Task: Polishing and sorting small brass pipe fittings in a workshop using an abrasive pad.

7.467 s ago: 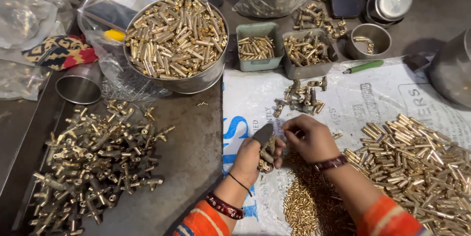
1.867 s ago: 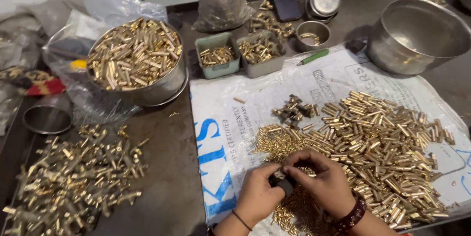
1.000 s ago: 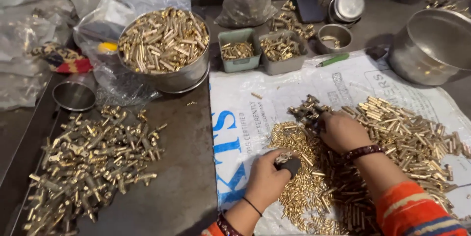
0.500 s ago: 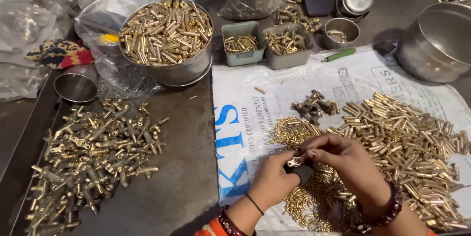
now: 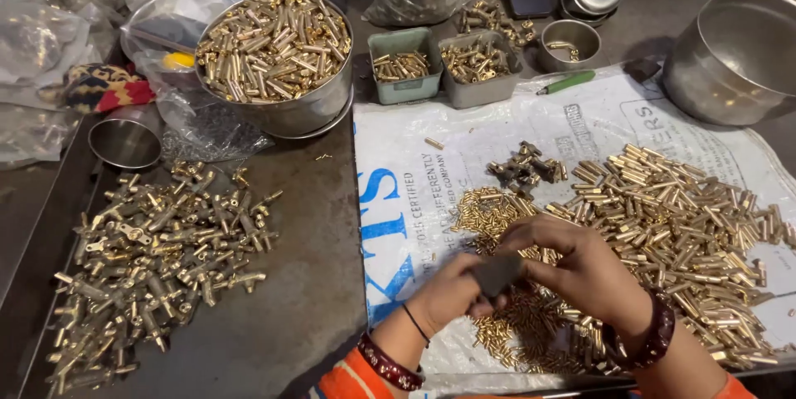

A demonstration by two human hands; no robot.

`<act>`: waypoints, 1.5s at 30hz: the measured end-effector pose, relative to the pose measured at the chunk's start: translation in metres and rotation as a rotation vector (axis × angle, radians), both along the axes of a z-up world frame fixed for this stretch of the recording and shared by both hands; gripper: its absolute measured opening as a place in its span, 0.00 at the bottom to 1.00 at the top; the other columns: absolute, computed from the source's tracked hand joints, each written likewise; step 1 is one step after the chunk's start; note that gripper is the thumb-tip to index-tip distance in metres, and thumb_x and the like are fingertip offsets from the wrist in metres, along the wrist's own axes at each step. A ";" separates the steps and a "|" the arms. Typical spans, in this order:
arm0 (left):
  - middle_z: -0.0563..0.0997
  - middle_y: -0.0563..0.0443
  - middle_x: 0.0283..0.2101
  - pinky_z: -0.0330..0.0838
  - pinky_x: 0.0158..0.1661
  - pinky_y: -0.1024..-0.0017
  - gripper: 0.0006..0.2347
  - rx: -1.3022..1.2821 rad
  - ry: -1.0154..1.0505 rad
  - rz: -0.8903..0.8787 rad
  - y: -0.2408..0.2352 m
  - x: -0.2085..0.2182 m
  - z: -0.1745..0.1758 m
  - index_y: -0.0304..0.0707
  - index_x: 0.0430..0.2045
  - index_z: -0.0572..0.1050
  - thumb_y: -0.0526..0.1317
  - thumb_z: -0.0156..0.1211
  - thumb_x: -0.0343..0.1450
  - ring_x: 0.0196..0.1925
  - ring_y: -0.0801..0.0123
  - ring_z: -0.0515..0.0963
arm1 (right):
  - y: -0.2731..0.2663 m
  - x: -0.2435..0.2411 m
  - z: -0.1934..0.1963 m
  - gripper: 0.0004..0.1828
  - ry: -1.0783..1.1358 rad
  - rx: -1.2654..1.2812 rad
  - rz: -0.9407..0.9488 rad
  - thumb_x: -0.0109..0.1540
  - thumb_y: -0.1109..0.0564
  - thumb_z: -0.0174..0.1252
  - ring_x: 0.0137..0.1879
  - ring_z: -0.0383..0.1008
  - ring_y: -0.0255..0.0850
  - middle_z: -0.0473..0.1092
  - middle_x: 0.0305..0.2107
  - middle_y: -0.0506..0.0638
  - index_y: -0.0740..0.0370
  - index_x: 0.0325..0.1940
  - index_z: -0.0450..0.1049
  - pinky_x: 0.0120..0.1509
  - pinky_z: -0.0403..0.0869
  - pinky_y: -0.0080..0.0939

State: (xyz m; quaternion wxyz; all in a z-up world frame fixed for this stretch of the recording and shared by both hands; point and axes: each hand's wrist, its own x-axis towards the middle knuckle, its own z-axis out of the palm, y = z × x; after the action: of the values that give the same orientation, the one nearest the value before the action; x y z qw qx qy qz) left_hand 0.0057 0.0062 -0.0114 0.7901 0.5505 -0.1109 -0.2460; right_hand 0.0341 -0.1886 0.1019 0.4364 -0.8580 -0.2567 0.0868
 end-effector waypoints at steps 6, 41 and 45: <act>0.76 0.59 0.26 0.58 0.19 0.83 0.17 -0.100 0.192 0.078 0.000 0.002 -0.008 0.35 0.40 0.80 0.52 0.54 0.77 0.20 0.83 0.68 | 0.003 -0.010 -0.028 0.12 -0.034 0.042 -0.015 0.53 0.57 0.70 0.53 0.82 0.42 0.81 0.46 0.49 0.59 0.41 0.83 0.60 0.77 0.43; 0.76 0.55 0.19 0.54 0.14 0.75 0.16 -0.128 0.476 0.364 0.014 0.004 0.035 0.42 0.27 0.75 0.54 0.49 0.75 0.13 0.72 0.71 | 0.048 -0.027 -0.031 0.08 -0.352 -0.001 -0.207 0.59 0.61 0.64 0.49 0.80 0.43 0.76 0.42 0.50 0.62 0.42 0.77 0.53 0.76 0.41; 0.76 0.54 0.20 0.57 0.15 0.74 0.15 -0.095 0.406 0.366 0.010 0.009 0.009 0.39 0.28 0.76 0.50 0.48 0.75 0.14 0.71 0.73 | 0.052 -0.028 -0.027 0.08 -0.438 -0.064 -0.212 0.57 0.60 0.65 0.48 0.79 0.47 0.75 0.43 0.51 0.61 0.40 0.78 0.49 0.76 0.42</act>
State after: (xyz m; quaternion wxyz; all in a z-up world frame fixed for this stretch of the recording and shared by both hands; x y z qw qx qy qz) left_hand 0.0148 0.0162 -0.0020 0.8523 0.4632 0.1397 -0.1988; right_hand 0.0064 -0.1364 0.0749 0.3495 -0.8920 -0.2505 -0.1394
